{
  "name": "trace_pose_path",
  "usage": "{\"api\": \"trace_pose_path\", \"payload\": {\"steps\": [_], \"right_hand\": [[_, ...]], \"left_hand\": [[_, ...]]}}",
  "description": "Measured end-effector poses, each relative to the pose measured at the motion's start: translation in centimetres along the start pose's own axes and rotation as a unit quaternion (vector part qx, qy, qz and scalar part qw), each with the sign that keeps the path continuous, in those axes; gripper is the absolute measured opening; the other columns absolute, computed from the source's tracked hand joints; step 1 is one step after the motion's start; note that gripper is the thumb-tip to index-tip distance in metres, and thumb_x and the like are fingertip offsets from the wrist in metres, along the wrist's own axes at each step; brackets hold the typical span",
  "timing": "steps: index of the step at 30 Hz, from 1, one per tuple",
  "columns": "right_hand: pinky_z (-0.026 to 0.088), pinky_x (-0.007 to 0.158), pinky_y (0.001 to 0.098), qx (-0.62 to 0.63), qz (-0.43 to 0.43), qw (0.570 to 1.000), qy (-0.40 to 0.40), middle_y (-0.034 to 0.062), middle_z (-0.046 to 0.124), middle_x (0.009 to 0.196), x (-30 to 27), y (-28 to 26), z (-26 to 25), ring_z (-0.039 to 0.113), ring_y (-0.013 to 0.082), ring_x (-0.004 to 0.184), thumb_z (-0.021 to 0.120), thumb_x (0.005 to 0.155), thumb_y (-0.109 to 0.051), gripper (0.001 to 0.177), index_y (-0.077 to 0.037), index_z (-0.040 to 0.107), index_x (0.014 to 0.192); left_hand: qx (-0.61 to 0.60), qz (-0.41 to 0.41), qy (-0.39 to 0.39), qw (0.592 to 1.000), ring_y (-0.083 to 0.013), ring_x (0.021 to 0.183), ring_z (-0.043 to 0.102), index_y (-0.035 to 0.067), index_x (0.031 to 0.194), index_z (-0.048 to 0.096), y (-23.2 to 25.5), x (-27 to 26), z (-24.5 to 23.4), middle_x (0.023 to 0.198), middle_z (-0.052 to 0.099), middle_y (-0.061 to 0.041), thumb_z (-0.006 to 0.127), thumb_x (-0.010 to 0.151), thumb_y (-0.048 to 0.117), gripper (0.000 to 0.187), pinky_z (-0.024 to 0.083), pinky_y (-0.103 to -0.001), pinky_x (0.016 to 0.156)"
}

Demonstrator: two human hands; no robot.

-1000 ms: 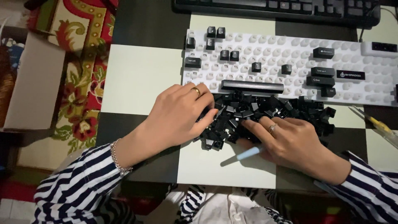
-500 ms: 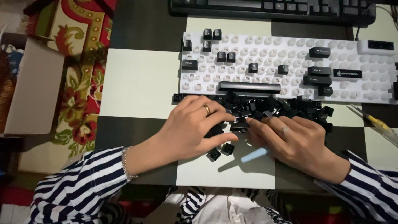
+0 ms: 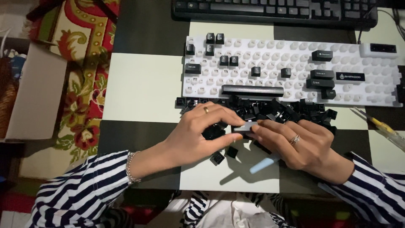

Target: Assemble a mechanical keyboard base by brushing dust and inserting keycaps onto the keyboard matrix board.

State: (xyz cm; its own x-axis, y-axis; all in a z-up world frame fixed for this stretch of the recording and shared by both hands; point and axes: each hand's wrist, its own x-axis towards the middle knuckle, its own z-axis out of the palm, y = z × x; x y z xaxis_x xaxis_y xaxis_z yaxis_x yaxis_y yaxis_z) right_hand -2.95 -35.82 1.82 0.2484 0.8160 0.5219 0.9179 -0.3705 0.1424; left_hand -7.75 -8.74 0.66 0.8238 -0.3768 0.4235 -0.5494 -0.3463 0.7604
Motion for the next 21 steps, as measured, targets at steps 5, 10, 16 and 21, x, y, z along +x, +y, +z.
{"api": "trace_pose_path", "payload": {"steps": [5,10,16,21], "right_hand": [[0.039,0.046,0.0227,0.007,-0.028,0.999,0.016,0.0050,0.078,0.092,-0.1,0.3,0.0,0.065,0.0079,0.059,0.083,0.092,-0.021,0.020,-0.007,0.072,0.099],[0.043,0.050,0.0250,0.026,-0.019,0.999,0.017,0.0055,0.075,0.088,-0.7,0.8,0.6,0.065,0.0114,0.061,0.083,0.092,-0.021,0.022,-0.004,0.070,0.094],[0.042,0.046,0.0251,0.057,-0.175,0.975,0.125,0.0012,0.065,0.075,-0.4,0.4,0.8,0.056,0.0106,0.053,0.073,0.099,-0.038,0.029,-0.011,0.074,0.092],[0.038,0.047,0.0178,0.098,-0.323,0.925,0.172,-0.0066,0.065,0.082,0.7,-1.3,-0.7,0.048,0.0061,0.055,0.051,0.110,-0.052,0.045,-0.017,0.068,0.088]], "left_hand": [[-0.006,-0.007,0.008,1.000,-0.0179,0.102,0.068,0.010,0.114,0.071,0.2,0.3,-0.2,0.111,0.074,-0.001,0.079,0.089,0.015,0.027,0.055,-0.033,0.092],[0.013,-0.012,0.006,1.000,-0.0175,0.099,0.067,0.011,0.114,0.074,0.2,0.3,-0.2,0.104,0.074,-0.001,0.078,0.090,0.014,0.025,0.053,-0.033,0.092],[0.079,0.023,0.018,0.996,-0.0181,0.095,0.065,0.011,0.113,0.075,-0.5,0.2,-0.3,0.099,0.073,-0.003,0.077,0.089,0.016,0.025,0.047,-0.037,0.096],[0.038,0.040,0.019,0.998,-0.0161,0.092,0.068,0.013,0.109,0.077,0.4,0.7,0.6,0.095,0.075,0.000,0.082,0.089,0.022,0.022,0.048,-0.035,0.092]]}}
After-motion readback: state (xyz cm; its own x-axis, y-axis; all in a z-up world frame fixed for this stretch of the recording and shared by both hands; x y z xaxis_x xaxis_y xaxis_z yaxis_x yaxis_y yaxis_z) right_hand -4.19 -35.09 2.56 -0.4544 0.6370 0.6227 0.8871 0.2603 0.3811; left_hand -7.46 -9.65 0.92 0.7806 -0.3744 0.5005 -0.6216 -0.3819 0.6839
